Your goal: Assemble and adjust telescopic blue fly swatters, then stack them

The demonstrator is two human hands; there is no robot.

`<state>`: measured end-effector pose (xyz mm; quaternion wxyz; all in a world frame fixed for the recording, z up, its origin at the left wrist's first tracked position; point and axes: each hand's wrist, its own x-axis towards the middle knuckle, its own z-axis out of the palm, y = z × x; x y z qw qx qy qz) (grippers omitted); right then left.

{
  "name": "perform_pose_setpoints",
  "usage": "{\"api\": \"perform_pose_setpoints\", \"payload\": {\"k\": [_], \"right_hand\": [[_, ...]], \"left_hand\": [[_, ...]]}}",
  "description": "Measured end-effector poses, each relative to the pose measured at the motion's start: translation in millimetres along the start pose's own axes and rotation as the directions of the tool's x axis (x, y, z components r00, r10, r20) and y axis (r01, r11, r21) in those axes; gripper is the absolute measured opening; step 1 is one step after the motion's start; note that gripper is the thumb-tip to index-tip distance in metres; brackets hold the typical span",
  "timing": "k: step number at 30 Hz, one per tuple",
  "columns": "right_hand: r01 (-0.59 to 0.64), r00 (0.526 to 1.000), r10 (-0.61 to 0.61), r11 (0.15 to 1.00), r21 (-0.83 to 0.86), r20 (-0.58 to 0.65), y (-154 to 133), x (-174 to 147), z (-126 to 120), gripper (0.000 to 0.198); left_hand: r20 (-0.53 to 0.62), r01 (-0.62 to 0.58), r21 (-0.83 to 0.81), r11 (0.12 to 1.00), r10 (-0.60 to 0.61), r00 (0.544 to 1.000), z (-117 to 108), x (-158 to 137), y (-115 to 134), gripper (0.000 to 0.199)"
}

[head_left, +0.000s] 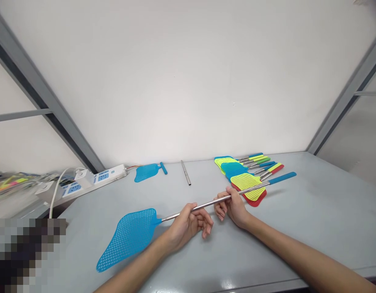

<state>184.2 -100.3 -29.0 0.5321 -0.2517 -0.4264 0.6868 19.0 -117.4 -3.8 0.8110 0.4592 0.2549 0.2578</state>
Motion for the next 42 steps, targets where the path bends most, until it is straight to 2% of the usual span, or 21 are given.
{"api": "perform_pose_setpoints", "payload": {"k": [10, 25, 31, 37, 42], "right_hand": [[0.026, 1.000, -0.026, 0.999, -0.019, -0.014, 7.9, -3.2, 3.1, 0.048], [0.022, 0.997, -0.026, 0.998, 0.055, 0.071, 17.2, -3.6, -2.0, 0.050], [-0.033, 0.998, 0.030, 0.998, 0.058, 0.063, 15.5, -6.1, 0.9, 0.051], [-0.111, 0.992, 0.106, 0.990, 0.088, 0.063, 14.7, -7.7, 5.4, 0.052], [-0.138, 0.988, 0.129, 0.985, 0.107, 0.087, 15.8, -9.9, 7.7, 0.052]], "left_hand": [[0.026, -0.046, -0.062, 0.997, 0.048, 0.999, -1.7, -1.1, -2.2, 0.045], [0.027, -0.058, -0.050, 0.997, 0.059, 0.998, -4.3, 1.2, -8.7, 0.046], [-0.001, -0.071, 0.017, 0.997, 0.071, 0.998, -5.5, 2.6, -12.7, 0.045], [-0.058, -0.125, 0.174, 0.977, 0.137, 0.989, -5.2, 2.8, -17.5, 0.049], [-0.087, -0.119, 0.275, 0.954, 0.148, 0.985, -1.0, -0.2, -17.5, 0.051]]}}
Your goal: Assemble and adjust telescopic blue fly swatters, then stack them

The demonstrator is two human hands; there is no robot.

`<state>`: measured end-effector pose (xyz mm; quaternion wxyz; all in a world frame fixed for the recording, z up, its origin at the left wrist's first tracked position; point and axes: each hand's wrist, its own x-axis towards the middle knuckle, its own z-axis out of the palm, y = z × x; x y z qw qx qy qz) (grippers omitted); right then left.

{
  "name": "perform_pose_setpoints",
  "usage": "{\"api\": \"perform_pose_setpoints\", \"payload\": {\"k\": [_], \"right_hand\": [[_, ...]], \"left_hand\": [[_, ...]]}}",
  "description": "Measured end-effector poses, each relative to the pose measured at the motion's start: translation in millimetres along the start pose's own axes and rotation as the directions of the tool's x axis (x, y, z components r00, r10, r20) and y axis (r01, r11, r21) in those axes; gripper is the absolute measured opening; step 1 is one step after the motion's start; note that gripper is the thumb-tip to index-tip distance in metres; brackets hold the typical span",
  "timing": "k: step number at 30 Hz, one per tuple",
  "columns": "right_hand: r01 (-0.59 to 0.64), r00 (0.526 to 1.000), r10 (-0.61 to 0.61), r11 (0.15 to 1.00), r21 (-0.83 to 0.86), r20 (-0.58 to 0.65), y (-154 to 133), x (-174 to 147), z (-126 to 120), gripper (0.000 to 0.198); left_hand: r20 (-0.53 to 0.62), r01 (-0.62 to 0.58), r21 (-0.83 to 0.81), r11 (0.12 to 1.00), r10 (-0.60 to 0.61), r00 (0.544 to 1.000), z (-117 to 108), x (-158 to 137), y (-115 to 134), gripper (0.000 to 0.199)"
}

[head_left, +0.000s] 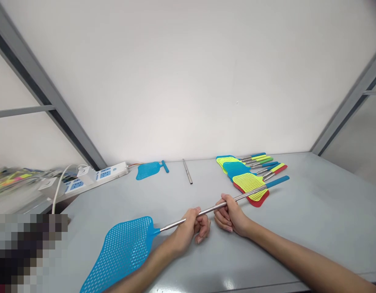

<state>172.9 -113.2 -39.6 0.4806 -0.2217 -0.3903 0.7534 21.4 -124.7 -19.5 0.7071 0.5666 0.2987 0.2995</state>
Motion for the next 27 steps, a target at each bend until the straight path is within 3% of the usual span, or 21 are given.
{"api": "perform_pose_setpoints", "payload": {"k": [7, 21, 27], "right_hand": [[0.004, 1.000, -0.004, 1.000, -0.025, 0.026, 2.0, -0.2, 3.1, 0.053], [-0.003, 0.996, -0.015, 0.979, -0.203, -0.085, -18.3, 4.1, 8.4, 0.053], [0.056, 0.993, -0.080, 0.965, -0.255, -0.083, -24.3, 2.5, 10.1, 0.047]], "left_hand": [[-0.028, 0.022, 0.025, 0.999, -0.021, 0.999, 6.1, 0.2, 0.4, 0.050], [-0.124, 0.024, -0.127, 0.992, -0.040, 0.991, 7.8, 8.7, 13.9, 0.049], [-0.187, -0.003, -0.211, 0.977, -0.038, 0.982, 5.2, 10.4, 16.6, 0.046]]}}
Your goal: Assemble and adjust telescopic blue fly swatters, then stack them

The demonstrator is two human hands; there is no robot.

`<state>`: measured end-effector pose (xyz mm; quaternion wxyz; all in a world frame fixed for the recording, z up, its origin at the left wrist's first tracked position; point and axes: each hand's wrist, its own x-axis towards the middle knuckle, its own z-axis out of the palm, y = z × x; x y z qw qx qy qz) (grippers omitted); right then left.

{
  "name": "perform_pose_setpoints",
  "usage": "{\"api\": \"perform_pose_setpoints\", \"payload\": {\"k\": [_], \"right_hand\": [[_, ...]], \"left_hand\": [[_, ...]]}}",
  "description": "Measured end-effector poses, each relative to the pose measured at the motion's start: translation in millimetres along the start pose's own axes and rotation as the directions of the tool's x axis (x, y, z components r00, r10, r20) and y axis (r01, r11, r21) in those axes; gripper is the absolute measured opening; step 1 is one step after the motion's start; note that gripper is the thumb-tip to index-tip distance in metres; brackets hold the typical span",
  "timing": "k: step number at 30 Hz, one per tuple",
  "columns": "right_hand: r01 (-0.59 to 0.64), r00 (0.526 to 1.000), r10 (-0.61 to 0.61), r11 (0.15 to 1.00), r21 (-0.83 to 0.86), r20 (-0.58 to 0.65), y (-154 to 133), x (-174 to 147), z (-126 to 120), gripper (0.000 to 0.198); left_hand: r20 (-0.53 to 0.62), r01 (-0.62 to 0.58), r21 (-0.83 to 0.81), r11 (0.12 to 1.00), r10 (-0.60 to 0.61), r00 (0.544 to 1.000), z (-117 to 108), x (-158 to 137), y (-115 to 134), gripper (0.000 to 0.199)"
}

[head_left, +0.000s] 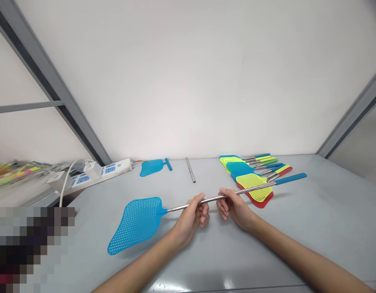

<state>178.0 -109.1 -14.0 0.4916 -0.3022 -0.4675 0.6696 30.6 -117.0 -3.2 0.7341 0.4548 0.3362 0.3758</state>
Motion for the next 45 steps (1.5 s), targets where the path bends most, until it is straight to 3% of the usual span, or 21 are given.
{"api": "perform_pose_setpoints", "payload": {"k": [7, 17, 23, 29, 39, 45], "right_hand": [[0.004, 1.000, -0.004, 0.997, -0.078, 0.001, 0.3, 1.9, -2.8, 0.048], [-0.127, 0.986, 0.131, 0.991, -0.046, 0.104, 3.9, 1.9, -0.7, 0.046], [-0.152, 0.972, 0.168, 0.983, -0.104, 0.164, 5.5, 2.8, -1.8, 0.048], [-0.162, 0.960, 0.194, 0.972, -0.168, 0.200, 1.3, -0.5, -0.3, 0.044], [-0.183, 0.971, 0.192, 0.980, -0.078, 0.143, 3.6, 0.9, 1.7, 0.039], [-0.156, 0.973, 0.173, 0.981, -0.116, 0.153, 1.3, -0.8, 2.3, 0.032]], "left_hand": [[-0.024, -0.059, 0.077, 0.995, 0.061, 0.998, -1.5, 1.0, -0.7, 0.044], [-0.022, -0.051, 0.207, 0.977, 0.056, 0.998, -3.6, 4.1, -4.4, 0.047], [-0.088, 0.003, 0.130, 0.992, 0.009, 0.996, -4.3, 3.7, -5.5, 0.046], [-0.037, 0.012, 0.132, 0.991, -0.007, 0.999, -2.8, 0.4, -0.3, 0.046], [-0.001, -0.006, 0.140, 0.990, 0.006, 1.000, -1.5, 1.7, -1.1, 0.047], [0.013, -0.002, 0.130, 0.992, 0.000, 1.000, -0.1, 1.9, -1.1, 0.047]]}}
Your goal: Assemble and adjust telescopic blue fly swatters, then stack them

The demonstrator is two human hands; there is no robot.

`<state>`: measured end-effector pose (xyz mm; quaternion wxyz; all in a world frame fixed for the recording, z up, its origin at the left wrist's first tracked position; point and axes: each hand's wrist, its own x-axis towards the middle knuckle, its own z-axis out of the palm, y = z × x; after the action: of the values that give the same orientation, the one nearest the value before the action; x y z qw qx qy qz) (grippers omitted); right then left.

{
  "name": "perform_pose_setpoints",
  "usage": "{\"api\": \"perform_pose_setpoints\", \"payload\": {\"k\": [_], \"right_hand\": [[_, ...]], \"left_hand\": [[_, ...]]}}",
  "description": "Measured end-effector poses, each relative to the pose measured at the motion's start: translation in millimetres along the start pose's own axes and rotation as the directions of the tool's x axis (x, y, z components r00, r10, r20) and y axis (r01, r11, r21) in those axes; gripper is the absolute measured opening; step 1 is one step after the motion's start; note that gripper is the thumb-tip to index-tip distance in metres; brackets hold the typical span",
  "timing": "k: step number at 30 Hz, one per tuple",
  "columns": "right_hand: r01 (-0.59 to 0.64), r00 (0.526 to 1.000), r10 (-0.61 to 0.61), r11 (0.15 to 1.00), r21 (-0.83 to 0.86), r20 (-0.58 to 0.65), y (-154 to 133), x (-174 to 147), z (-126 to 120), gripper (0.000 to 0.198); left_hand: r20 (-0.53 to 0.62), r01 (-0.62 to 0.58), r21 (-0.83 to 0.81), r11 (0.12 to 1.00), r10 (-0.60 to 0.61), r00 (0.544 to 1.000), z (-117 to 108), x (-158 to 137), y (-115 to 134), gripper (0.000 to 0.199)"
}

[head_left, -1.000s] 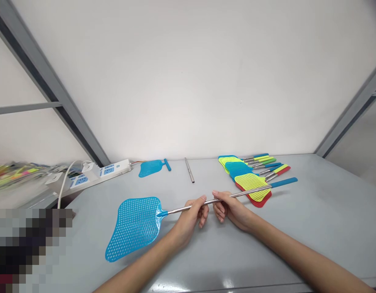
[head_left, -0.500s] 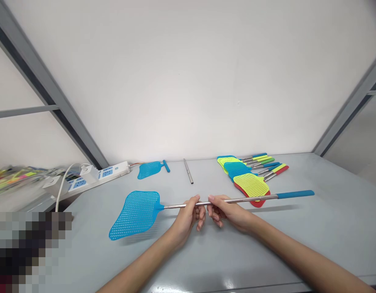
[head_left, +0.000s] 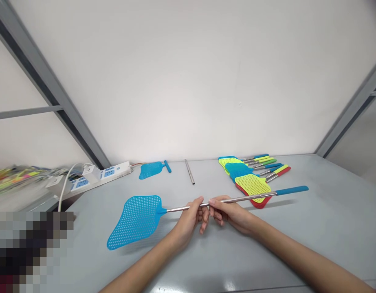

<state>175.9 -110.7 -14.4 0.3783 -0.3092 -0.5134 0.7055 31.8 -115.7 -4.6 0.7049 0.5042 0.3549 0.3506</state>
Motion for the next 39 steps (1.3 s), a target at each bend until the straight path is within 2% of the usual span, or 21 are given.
{"api": "perform_pose_setpoints", "payload": {"k": [15, 21, 35, 39], "right_hand": [[-0.009, 1.000, 0.010, 0.999, 0.033, -0.026, 2.1, 0.2, -0.1, 0.036], [-0.010, 0.999, 0.010, 1.000, 0.015, -0.037, 2.1, 0.6, -0.7, 0.037], [0.054, 0.994, -0.061, 0.996, -0.076, -0.088, -0.4, 1.0, -2.3, 0.038], [0.082, 0.992, -0.087, 0.995, -0.062, -0.096, -0.5, 1.7, -3.8, 0.040]], "left_hand": [[-0.014, 0.035, 0.005, 0.999, -0.035, 0.999, 1.0, 2.5, -4.3, 0.048], [0.047, 0.022, -0.032, 0.999, -0.020, 0.999, -3.2, 3.8, -6.5, 0.046], [0.094, 0.077, -0.144, 0.987, -0.064, 0.994, -0.7, 1.3, -2.9, 0.045], [0.124, 0.099, -0.119, 0.988, -0.084, 0.989, 1.0, 0.5, -2.8, 0.046]]}}
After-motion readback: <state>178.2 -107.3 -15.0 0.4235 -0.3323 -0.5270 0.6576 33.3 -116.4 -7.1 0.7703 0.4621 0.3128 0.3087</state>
